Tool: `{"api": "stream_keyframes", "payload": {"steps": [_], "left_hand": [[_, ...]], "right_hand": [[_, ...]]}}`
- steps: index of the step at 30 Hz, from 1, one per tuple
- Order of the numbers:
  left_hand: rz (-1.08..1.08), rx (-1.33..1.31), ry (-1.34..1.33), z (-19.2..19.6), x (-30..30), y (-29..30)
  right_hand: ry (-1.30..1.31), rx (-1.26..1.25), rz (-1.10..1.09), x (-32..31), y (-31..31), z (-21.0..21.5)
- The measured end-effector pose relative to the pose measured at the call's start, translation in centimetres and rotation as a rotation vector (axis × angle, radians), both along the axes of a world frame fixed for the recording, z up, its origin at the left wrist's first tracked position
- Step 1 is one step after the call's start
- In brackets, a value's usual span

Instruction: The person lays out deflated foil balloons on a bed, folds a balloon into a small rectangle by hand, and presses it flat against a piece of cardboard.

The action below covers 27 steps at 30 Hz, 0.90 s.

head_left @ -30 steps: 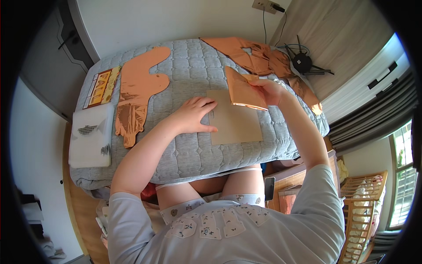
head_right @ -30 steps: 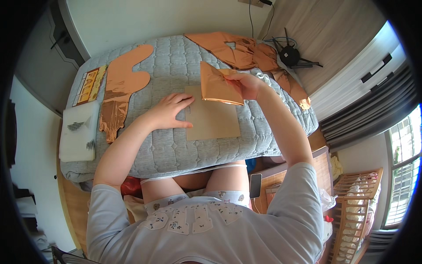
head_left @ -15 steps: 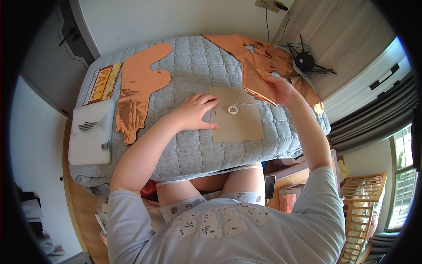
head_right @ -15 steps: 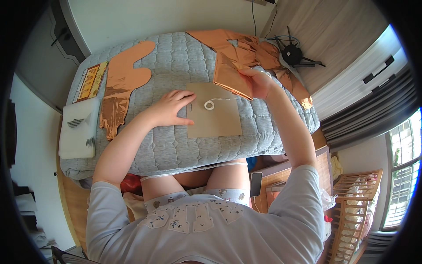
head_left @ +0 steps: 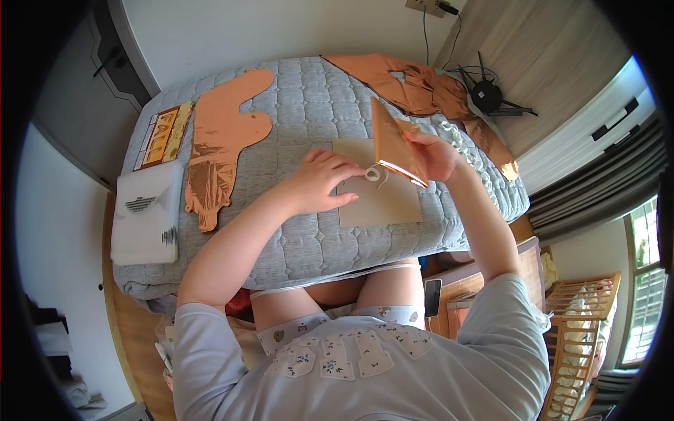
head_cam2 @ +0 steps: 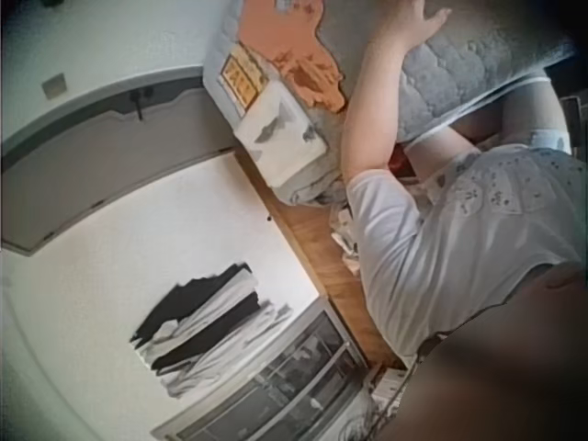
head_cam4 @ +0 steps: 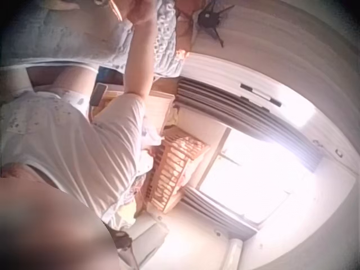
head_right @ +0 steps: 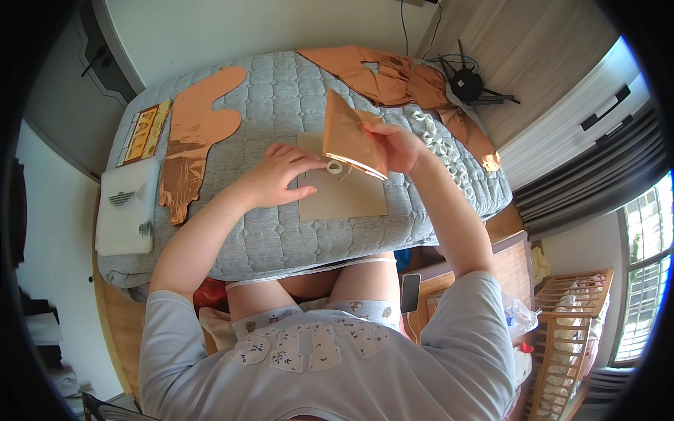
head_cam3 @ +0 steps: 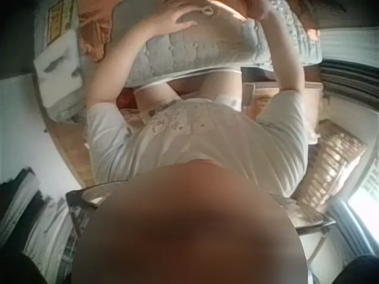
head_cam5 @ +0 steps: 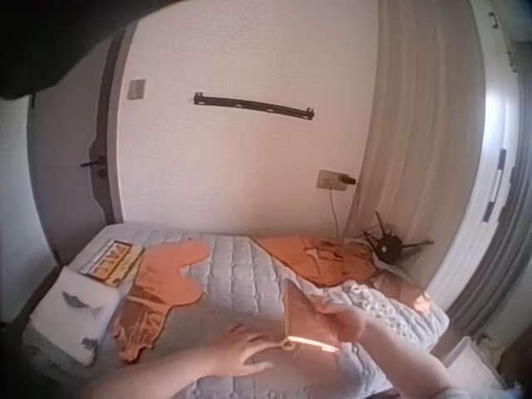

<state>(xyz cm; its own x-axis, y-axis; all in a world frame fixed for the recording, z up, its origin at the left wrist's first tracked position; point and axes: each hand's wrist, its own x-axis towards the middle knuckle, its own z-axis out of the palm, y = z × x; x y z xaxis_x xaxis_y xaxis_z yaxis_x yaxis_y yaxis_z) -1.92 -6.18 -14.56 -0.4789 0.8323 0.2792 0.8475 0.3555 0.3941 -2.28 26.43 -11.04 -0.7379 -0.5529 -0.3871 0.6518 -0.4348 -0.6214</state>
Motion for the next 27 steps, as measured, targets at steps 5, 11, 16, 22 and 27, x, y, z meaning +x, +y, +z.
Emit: {"api": "stream_keyframes", "payload": {"steps": [5,11,16,22,27], "left_hand": [[-0.042,-0.015,0.047,-0.7,1.1,2.7],[-0.124,0.122,0.122,-0.4,0.4,3.0],[0.009,0.102,-0.038,1.1,-0.6,1.3],[0.128,0.190,-0.028,-0.6,0.1,2.3],[0.145,0.036,-0.016,-2.0,0.2,3.0]], "right_hand": [[0.062,0.194,-0.246,1.0,3.6,-0.5],[0.133,0.442,-0.167,1.7,4.0,-1.3],[0.264,0.698,-0.074,0.4,1.0,-2.0],[0.415,1.018,0.004,1.2,-2.9,-0.9],[0.413,1.018,-0.037,1.5,-4.2,-0.9]]}}
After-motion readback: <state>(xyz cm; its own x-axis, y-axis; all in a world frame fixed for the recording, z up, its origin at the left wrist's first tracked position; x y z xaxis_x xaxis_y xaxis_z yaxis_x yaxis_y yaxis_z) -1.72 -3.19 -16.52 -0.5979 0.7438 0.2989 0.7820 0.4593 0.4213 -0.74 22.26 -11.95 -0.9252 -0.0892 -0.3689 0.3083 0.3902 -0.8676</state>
